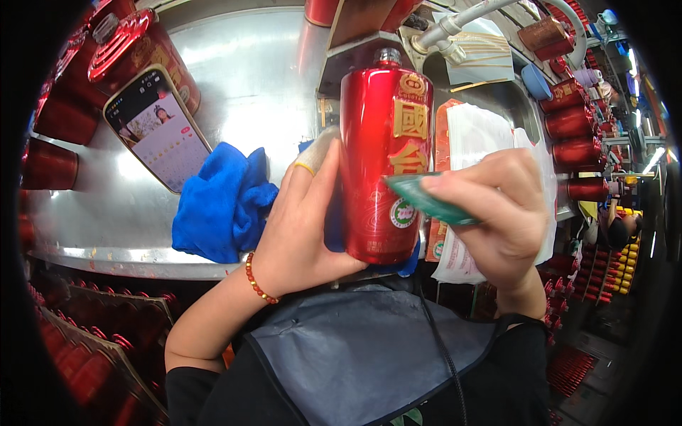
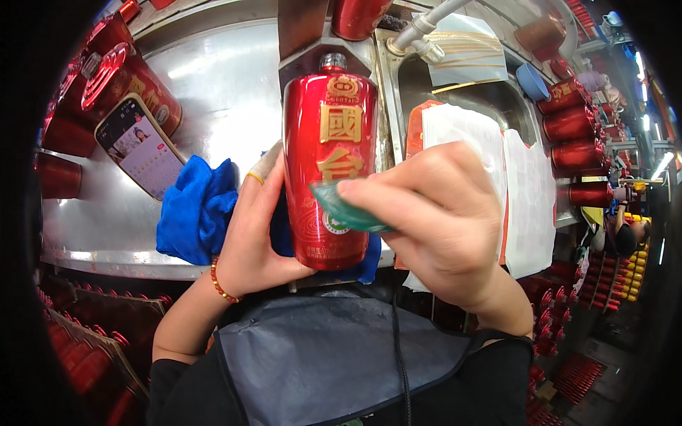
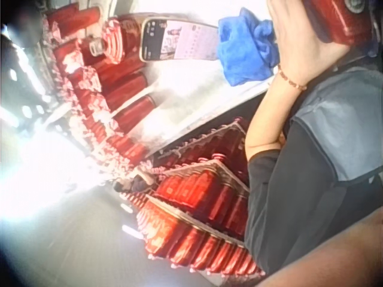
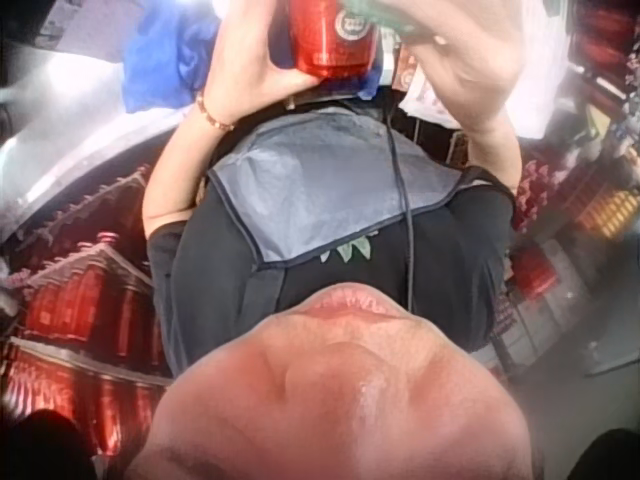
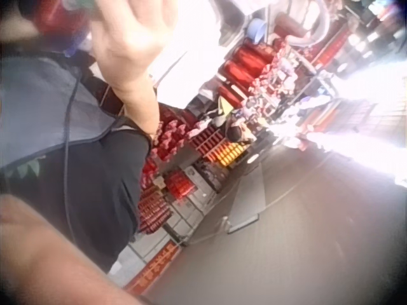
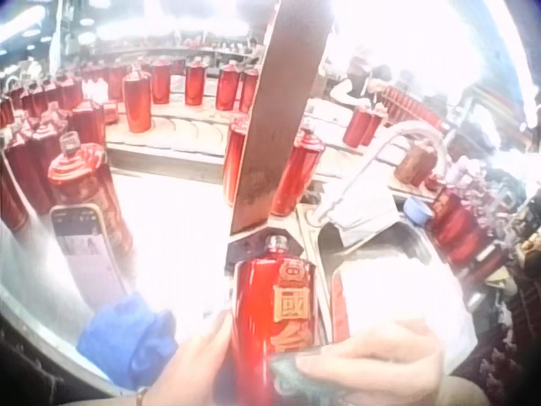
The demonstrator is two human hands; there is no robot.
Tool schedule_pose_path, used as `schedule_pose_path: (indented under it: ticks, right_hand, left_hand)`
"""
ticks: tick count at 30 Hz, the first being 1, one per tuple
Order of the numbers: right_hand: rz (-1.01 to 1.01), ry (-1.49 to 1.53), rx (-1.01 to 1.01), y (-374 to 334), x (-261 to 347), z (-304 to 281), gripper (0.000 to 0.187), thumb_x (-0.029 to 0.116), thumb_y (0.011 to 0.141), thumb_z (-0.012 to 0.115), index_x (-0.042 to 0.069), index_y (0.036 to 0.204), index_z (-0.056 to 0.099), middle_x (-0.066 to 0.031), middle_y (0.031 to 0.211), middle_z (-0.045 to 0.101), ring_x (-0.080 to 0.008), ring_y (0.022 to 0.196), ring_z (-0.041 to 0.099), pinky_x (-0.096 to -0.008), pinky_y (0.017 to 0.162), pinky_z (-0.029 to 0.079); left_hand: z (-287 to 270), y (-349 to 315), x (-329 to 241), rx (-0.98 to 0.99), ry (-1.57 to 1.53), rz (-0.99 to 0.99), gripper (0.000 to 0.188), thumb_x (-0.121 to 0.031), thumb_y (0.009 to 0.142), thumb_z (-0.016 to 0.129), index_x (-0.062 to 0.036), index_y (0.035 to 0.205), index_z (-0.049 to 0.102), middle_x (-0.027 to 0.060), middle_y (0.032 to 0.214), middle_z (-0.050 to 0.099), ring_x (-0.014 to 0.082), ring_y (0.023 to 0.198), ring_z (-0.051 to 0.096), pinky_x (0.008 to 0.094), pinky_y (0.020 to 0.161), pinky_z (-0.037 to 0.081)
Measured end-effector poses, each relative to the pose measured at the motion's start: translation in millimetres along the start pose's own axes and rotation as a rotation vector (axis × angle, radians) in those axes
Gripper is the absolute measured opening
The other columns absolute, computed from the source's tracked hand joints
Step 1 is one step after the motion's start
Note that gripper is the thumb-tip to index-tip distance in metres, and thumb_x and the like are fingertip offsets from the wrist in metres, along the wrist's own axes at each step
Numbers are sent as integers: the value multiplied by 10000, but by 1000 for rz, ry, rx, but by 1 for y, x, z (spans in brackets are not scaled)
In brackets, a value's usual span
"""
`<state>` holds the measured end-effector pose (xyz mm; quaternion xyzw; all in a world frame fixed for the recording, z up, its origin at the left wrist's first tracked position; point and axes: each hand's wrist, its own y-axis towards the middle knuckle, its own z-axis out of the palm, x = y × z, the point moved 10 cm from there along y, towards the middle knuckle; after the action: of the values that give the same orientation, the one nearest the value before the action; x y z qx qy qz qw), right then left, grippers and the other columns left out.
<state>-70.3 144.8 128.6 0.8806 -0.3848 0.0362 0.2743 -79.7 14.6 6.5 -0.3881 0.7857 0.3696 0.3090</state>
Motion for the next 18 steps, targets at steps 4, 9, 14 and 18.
schedule_pose_path:
  ticks: [4, 9, 14, 18]
  right_hand:
    - [-52, -97, -54, 1, -4, -1, 390, 40, 632, 787, 75, 1021, 790, -8, 826, 649, -205, 727, 552, -317, 642, 445]
    - [-48, -90, 6, 6, -4, 2, 360, 45, 653, 786, 84, 1011, 791, -11, 786, 610, -201, 697, 532, -316, 618, 442]
    - [-5, -29, -23, 14, -13, -1, 386, 50, 612, 861, 100, 990, 801, -8, 767, 604, -186, 687, 517, -314, 601, 394]
    - [-45, 72, 82, 21, -2, 8, 379, 46, 613, 860, 101, 983, 804, -7, 743, 598, -192, 676, 523, -317, 603, 392]
  left_hand:
    - [3, 1, 2, 31, 0, -26, 1160, -316, 655, 926, 127, 1518, 290, 348, 1476, 406, 507, 1368, 424, 500, 1142, 371]
    - [4, 0, 2, 35, 0, -18, 1168, -344, 662, 931, 123, 1519, 289, 346, 1502, 382, 509, 1412, 380, 526, 1165, 339]
    - [1, 1, -2, 22, 22, -12, 1174, -359, 663, 934, 117, 1522, 290, 344, 1504, 381, 517, 1415, 372, 537, 1167, 330]
    - [1, 3, -1, 33, 13, -7, 1176, -365, 666, 934, 115, 1525, 288, 341, 1512, 373, 519, 1420, 365, 538, 1168, 328]
